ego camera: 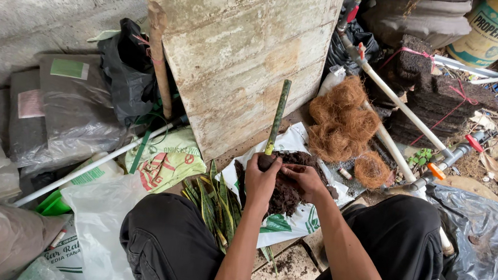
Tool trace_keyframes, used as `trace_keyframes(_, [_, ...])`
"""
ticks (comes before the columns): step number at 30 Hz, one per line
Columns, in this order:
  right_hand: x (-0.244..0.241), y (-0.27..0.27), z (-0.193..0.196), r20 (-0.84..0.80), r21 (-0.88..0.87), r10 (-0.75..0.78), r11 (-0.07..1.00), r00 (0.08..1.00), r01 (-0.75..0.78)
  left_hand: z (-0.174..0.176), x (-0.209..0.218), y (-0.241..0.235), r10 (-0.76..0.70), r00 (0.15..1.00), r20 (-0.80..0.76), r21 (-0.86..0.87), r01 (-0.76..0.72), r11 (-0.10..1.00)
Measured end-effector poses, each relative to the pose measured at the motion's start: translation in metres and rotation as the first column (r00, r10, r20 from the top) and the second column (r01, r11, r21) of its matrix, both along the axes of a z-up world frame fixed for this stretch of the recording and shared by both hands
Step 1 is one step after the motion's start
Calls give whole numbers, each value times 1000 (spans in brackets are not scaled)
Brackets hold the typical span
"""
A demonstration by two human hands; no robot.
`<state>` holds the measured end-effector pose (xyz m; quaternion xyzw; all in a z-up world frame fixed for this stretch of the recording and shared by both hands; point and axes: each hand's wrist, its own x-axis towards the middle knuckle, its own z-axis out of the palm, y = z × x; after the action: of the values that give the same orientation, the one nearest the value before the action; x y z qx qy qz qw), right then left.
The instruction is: The person sits on the ground and packs soil around the base of a plant cutting held in the left hand. They repeatedly scoop soil from a bag and press it into a ball around the cutting's roots.
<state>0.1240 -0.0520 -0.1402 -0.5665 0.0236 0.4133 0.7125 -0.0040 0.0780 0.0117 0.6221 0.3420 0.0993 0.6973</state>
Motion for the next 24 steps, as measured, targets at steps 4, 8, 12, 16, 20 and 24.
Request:
trace_keyframes(4, [4, 5, 36, 39, -92, -14, 996, 999, 18, -3, 1, 3, 6, 1000, 16, 30, -7, 1000])
trace_keyframes(8, [12, 9, 77, 97, -223, 36, 975, 995, -14, -7, 0, 6, 20, 999, 36, 57, -22, 998])
trace_keyframes(12, [11, 2, 114, 166, -152, 110, 985, 980, -84, -8, 0, 3, 11, 999, 37, 36, -12, 999])
trace_keyframes(16, [2, -15, 145, 88, -109, 20, 994, 996, -11, -8, 0, -1, -21, 1000, -3, 50, 21, 999])
trace_keyframes(20, [-14, -25, 146, 17, 51, -87, 995, 996, 86, -7, 2, -6, -45, 999, -19, 70, 46, 996])
trace_keyframes(24, [-16, -25, 117, 12, 80, -215, 974, 976, 214, -7, 2, -9, -39, 996, 82, 126, 28, 992])
